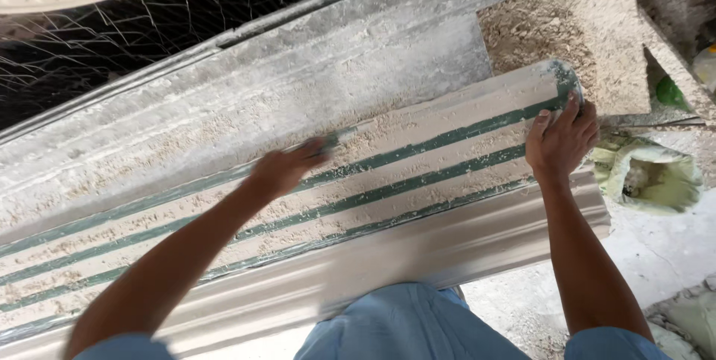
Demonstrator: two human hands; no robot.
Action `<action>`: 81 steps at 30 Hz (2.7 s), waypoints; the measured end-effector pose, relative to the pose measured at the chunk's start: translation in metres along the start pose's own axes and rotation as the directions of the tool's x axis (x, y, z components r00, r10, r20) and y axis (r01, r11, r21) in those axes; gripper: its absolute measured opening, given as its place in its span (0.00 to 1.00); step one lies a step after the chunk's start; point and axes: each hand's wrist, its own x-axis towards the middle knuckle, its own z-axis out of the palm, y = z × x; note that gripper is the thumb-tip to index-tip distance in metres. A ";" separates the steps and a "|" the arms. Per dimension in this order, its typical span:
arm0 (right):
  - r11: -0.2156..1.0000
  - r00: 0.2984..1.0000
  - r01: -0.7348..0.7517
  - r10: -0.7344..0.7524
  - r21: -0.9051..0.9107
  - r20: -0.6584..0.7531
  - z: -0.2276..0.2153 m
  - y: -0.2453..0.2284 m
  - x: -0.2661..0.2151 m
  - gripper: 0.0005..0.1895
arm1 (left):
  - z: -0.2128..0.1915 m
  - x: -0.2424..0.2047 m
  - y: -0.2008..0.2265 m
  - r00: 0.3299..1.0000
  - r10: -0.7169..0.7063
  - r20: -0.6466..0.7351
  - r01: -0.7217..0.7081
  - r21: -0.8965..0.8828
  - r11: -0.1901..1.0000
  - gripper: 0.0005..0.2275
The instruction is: The person scrapes a white powdery residue from a long, grooved mold using a small metal scraper. They work along the length of the mold, clearing the residue from the grooves and edges.
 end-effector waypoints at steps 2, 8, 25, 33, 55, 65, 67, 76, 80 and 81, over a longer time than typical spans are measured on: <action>0.999 0.999 -0.038 0.038 0.025 0.018 -0.003 0.000 0.006 0.40 | -0.006 0.066 0.030 0.962 0.112 -0.250 -0.138 -0.087 0.987 0.21; 0.999 1.000 -0.013 0.013 0.042 -0.005 -0.010 0.000 0.002 0.38 | -0.011 0.051 0.027 0.997 0.012 -0.077 -0.013 -0.007 1.000 0.23; 1.000 1.000 -0.019 0.019 0.005 -0.001 -0.002 0.002 0.006 0.37 | -0.012 0.032 0.013 0.999 -0.053 -0.003 0.053 -0.067 0.996 0.29; 0.997 0.998 -0.067 0.066 0.028 0.011 -0.011 -0.013 -0.001 0.33 | -0.044 0.156 0.074 0.954 0.124 -0.274 -0.159 -0.107 0.982 0.18; 0.998 1.000 -0.023 0.023 0.051 0.012 -0.015 -0.004 0.007 0.37 | -0.057 0.210 0.095 0.773 0.363 -0.520 -0.389 0.063 0.919 0.16; 0.999 0.999 -0.040 0.040 -0.005 -0.001 -0.001 0.001 0.006 0.38 | -0.042 0.054 0.039 0.975 0.147 -0.165 -0.138 0.067 0.988 0.31; 1.000 1.000 -0.030 0.030 -0.005 -0.007 -0.001 -0.002 0.004 0.37 | -0.041 0.116 0.074 0.961 0.193 -0.196 -0.175 0.107 0.979 0.23; 0.998 0.999 -0.037 0.038 0.052 -0.025 -0.011 -0.004 0.011 0.36 | -0.053 0.080 0.056 0.973 0.117 -0.197 -0.105 0.073 0.992 0.25; 0.998 0.998 -0.056 0.056 0.011 -0.004 0.000 0.002 0.004 0.37 | -0.052 0.065 0.054 0.995 0.036 -0.091 -0.036 0.004 0.999 0.27; 0.999 0.999 -0.046 0.046 -0.007 -0.011 0.001 0.002 0.007 0.37 | -0.056 0.085 0.064 0.994 0.037 -0.107 -0.042 -0.043 0.998 0.23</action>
